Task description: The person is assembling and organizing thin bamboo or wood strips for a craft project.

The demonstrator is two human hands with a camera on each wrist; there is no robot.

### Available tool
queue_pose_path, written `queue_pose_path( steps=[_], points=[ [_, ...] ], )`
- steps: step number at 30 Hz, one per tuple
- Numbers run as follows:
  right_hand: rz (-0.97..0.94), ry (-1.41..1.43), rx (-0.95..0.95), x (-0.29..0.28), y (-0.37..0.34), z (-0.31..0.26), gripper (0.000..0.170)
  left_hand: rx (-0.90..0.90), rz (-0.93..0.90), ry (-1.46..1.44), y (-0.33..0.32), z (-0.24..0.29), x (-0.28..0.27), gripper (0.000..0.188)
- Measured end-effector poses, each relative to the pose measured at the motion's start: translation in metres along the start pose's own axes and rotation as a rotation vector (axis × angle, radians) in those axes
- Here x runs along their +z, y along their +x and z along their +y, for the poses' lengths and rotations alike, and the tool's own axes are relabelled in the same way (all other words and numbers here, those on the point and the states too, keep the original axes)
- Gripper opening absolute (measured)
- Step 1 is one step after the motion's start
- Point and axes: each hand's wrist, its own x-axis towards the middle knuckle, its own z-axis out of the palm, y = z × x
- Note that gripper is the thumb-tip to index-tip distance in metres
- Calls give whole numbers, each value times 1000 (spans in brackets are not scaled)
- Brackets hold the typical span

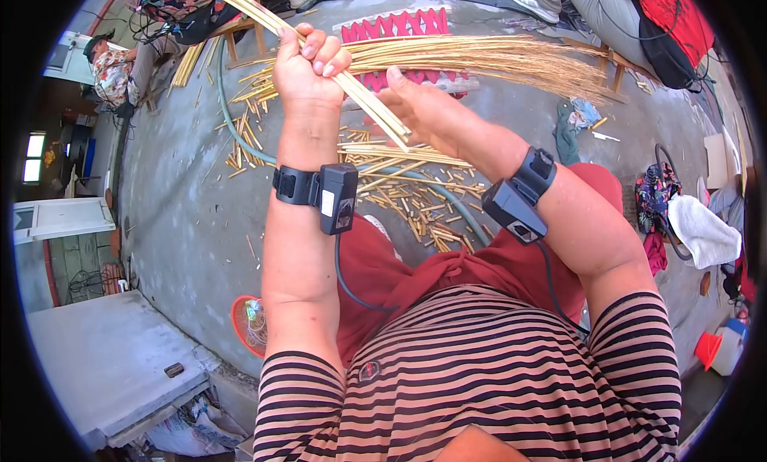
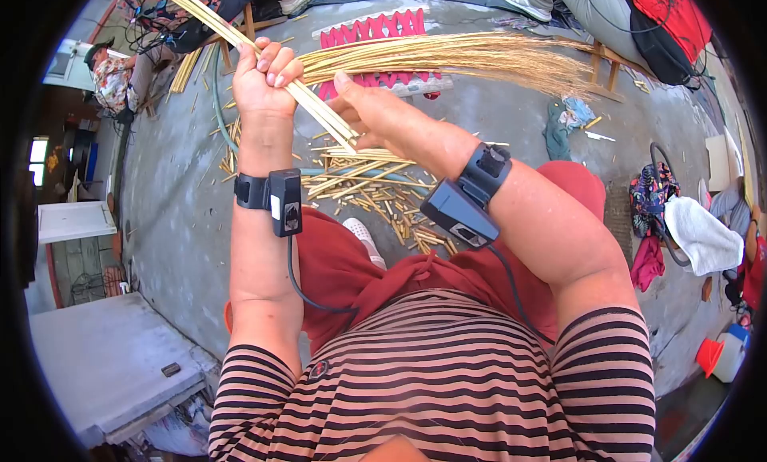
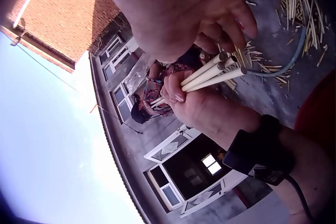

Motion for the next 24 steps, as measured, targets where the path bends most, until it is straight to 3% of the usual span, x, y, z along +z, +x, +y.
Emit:
queue_pose_path(
  steps=[2,5,10,14,24],
  points=[
    [-67,197,91,8,-6,3,83,45,3,-10,2,1,2,40],
    [4,575,7,12,-3,7,84,138,-3,-15,5,-2,4,39],
    [90,768,-190,2,8,-4,79,267,22,86,-2,-24,21,40],
    [84,757,-307,-5,12,-9,83,243,-45,113,-11,-44,32,38],
    [-94,708,-194,-13,10,-5,80,210,-92,192,-25,-54,42,36]
  ],
)
